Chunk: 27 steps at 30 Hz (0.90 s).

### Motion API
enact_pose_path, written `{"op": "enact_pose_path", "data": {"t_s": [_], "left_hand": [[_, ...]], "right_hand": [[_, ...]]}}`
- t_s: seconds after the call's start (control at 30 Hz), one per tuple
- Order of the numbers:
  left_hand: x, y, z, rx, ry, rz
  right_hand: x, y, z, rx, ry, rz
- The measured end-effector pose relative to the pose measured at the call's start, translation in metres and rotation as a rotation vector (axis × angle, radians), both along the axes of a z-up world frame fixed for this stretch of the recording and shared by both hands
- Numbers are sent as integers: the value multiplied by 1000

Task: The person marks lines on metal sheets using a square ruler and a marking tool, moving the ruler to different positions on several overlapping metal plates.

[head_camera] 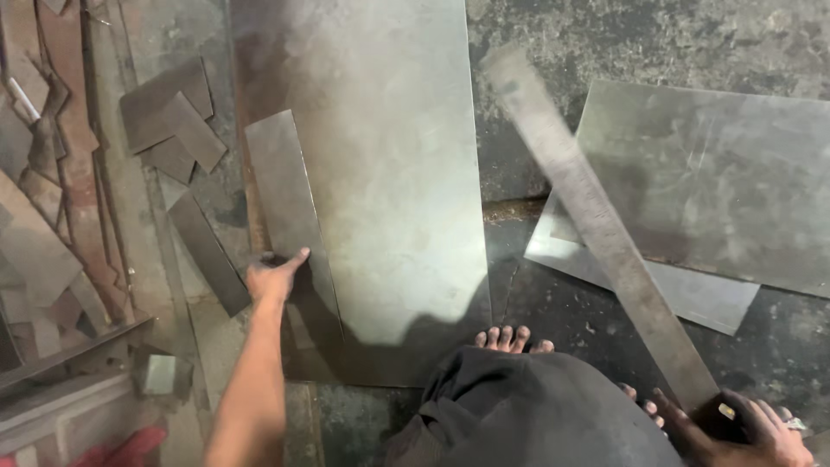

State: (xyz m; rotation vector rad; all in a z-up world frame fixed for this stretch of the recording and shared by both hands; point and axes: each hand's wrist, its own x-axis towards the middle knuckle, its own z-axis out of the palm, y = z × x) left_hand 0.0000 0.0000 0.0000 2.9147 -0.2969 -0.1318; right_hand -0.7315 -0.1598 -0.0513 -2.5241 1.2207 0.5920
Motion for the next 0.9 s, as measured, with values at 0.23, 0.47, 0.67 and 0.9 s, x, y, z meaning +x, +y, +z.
{"op": "enact_pose_path", "data": {"t_s": [0.23,0.47,0.67,0.9], "left_hand": [[-26,-46,37,-90,156,-49],[-125,-189,30,-436,-108,-542],[-285,-359,-47,-758,274,-820],[-400,-411,-70,-654,174,-692]], "right_hand": [[-21,0,-32,-179,-360,-94],[29,11,40,-316,-668,-919],[17,-3,56,-432,-644,-876],[-1,4,55,-417,-558,-963]]}}
